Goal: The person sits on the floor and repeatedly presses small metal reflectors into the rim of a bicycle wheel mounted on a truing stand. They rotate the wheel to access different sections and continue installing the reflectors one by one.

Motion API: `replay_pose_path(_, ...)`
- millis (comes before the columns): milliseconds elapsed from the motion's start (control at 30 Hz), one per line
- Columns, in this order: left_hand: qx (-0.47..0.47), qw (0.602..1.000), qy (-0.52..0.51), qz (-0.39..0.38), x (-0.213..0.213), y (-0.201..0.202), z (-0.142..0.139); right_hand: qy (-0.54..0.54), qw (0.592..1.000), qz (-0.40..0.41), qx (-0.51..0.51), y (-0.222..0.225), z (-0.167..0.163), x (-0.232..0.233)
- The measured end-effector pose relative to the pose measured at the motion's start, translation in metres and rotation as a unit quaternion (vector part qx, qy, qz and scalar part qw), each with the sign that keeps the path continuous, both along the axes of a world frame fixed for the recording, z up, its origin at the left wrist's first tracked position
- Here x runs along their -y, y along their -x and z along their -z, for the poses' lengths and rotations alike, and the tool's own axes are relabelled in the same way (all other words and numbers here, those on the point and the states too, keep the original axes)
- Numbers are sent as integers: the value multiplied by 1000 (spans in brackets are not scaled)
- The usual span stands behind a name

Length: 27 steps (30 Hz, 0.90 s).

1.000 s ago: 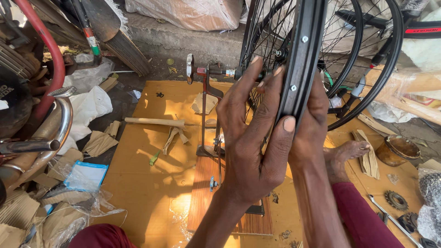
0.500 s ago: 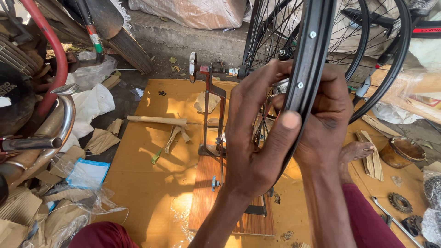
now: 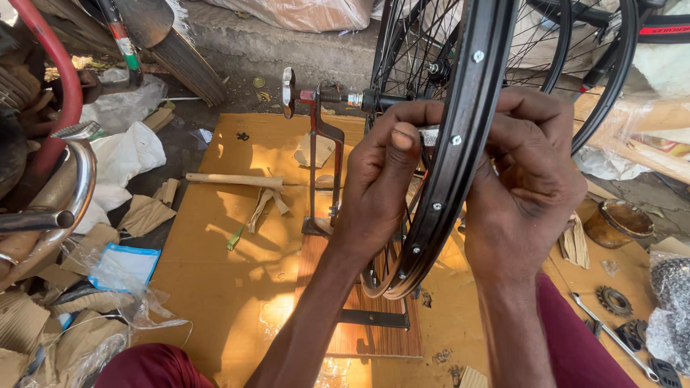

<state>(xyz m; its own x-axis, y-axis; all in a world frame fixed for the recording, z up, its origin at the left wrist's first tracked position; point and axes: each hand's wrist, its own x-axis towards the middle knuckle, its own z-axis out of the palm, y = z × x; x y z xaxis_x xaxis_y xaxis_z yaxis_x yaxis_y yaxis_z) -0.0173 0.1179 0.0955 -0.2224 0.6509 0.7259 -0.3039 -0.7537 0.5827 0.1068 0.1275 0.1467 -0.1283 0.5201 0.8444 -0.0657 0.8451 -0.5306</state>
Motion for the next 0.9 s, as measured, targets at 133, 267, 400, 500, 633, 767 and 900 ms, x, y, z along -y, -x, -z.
replay_pose_path(133, -27, 996, 20, -86, -9, -9, -11, -15, 999, -23, -24, -1, 7, -3)
replay_pose_path(267, -144, 982, 81, -88, -14, 12, -24, -14, 998, -57, -6, -1, 11, 3)
replay_pose_path(400, -193, 977, 86, -1, -14, 32, -33, 49, 989, -135, -34, 4, 11, 4)
replay_pose_path(500, -173, 977, 66, -101, -2, 26, -31, 102, 991, -85, -29, 6, 10, -2)
replay_pose_path(633, -174, 925, -17, -337, 46, 3, -5, 143, 969, -163, -119, 2, 16, -11)
replay_pose_path(767, -326, 847, -35, -420, 79, -14, 20, 102, 951, -258, -134, -10, 42, -12)
replay_pose_path(900, -340, 824, -17, -453, 73, -21, 17, 120, 980, -160, 13, -22, 76, -31)
